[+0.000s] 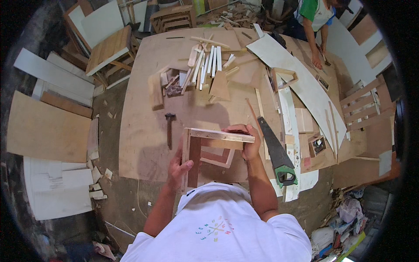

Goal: The person assembles a square wooden frame by joining pieces of wood and hammering nails into the corners, then uses a saw to cut a thin wooden strip on a workbench.

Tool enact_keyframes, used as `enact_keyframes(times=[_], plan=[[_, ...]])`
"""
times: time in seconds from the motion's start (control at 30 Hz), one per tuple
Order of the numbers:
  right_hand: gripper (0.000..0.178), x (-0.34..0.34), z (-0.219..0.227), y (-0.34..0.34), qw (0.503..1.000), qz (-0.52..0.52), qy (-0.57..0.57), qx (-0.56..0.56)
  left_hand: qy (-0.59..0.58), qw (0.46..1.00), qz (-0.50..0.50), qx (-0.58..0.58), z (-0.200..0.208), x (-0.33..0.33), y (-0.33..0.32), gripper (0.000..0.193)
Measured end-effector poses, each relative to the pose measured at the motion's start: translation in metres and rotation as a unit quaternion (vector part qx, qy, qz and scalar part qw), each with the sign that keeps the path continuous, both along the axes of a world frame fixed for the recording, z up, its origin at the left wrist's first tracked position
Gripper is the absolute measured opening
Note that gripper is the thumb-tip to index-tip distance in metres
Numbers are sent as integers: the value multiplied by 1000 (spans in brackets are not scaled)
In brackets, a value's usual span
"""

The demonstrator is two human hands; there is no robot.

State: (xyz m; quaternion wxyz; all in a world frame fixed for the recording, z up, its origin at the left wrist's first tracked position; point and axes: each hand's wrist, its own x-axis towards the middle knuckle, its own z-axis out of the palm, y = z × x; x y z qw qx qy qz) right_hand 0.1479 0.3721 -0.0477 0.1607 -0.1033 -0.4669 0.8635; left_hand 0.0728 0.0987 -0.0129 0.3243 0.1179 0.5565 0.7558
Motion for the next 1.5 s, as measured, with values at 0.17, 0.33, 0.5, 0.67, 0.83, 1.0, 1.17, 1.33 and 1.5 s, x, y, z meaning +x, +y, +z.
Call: enact_keyframes(times=[0.17,0.33,0.5,0.67,0.83,1.0,1.17,1.33,1.5], plan=[[69,18,0,-7,1000,-9,-15,-15,-24,999,-38,-16,-7,16,-4,91],[68,32,-7,-8,999,-23,-47,-15,-58,994,-82,-40,-10,14,-11,95],[65,47,-17,-4,996,-59,-40,-45,-33,989,-129,-57,5,6,-1,96],[65,53,-25,-1,992,-102,-64,-46,-44,986,-150,-51,-24,2,6,95],[68,61,-28,-6,987,-132,-62,-64,-125,980,-156,-9,-38,-4,11,87],[71,66,-23,-16,988,-116,-68,-78,-65,995,-78,-19,-33,6,26,67],[81,71,-32,5,991,-114,-36,-64,-137,980,-143,-7,-31,-11,24,57],[89,52,-45,21,989,-148,-11,-27,-161,980,-114,1,-51,-15,16,58],[80,19,-89,29,995,-93,26,-39,-134,988,-83,11,-61,-29,31,56]])
